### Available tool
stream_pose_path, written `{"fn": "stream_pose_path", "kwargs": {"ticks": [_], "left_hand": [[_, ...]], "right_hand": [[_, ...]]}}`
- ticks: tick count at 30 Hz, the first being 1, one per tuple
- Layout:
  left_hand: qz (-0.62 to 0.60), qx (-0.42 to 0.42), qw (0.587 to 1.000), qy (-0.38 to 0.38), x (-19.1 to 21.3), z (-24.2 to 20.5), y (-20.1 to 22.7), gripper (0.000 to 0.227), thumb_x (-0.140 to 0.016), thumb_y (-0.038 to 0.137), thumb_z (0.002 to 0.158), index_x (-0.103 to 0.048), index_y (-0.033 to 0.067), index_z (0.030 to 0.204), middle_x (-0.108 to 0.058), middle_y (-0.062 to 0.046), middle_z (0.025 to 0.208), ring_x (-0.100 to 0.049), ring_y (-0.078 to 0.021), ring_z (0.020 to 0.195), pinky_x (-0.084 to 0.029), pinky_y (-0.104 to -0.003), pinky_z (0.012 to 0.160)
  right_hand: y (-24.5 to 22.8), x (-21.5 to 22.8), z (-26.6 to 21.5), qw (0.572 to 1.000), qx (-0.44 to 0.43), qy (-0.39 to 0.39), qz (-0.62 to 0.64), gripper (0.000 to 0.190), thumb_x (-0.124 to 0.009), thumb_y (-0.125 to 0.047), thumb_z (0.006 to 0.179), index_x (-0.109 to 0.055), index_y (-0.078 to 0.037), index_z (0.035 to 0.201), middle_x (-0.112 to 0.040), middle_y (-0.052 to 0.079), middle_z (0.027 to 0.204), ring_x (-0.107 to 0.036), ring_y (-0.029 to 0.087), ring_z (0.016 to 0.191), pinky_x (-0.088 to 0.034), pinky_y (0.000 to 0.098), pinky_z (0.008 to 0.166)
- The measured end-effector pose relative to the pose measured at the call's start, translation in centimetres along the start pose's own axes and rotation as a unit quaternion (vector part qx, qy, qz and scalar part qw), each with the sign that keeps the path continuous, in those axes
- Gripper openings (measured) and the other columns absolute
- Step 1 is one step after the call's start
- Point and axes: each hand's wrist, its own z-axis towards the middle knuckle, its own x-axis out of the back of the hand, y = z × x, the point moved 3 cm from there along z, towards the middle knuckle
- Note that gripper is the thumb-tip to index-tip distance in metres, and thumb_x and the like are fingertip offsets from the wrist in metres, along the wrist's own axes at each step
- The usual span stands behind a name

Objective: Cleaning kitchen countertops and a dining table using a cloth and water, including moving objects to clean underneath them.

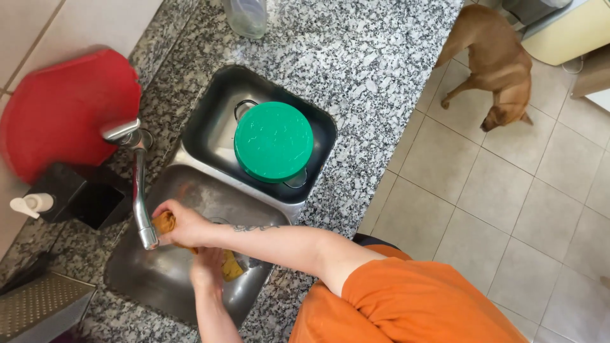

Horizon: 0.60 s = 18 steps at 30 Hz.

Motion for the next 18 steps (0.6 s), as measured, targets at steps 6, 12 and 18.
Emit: {"fn": "stream_pose_path", "kwargs": {"ticks": [6,12,18], "left_hand": [[-0.599,-0.109,0.792,0.047,0.1,0.8,3.4,0.050,-0.042,0.040,0.087,-0.054,0.0096,0.126,-0.056,-0.015,0.126,-0.053,-0.0275,0.118,-0.041,-0.037,0.102],[-0.332,-0.192,0.897,0.218,-0.4,-0.3,4.9,0.041,-0.047,0.040,0.099,-0.050,0.0125,0.129,-0.049,-0.009,0.133,-0.048,-0.0167,0.121,-0.036,-0.035,0.107],[-0.471,-0.171,0.844,0.193,1.3,2.5,2.3,0.033,-0.032,0.033,0.099,-0.047,0.0143,0.122,-0.056,-0.009,0.124,-0.053,-0.0185,0.117,-0.040,-0.036,0.106]], "right_hand": [[2.6,-2.0,-1.4,0.893,0.401,-0.058,-0.197,0.038,-0.056,-0.032,0.088,-0.056,0.001,0.108,-0.058,0.027,0.104,-0.057,0.045,0.104,-0.048,0.0502,0.092],[-2.1,1.4,-2.1,0.917,0.277,0.142,-0.250,0.025,-0.054,-0.036,0.091,-0.059,-0.013,0.099,-0.048,0.016,0.095,-0.058,0.046,0.087,-0.051,0.0454,0.076],[-3.5,2.2,-3.7,0.982,0.069,-0.028,-0.176,0.045,-0.048,-0.048,0.088,-0.061,-0.007,0.099,-0.061,0.022,0.096,-0.058,0.044,0.100,-0.049,0.0507,0.083]]}}
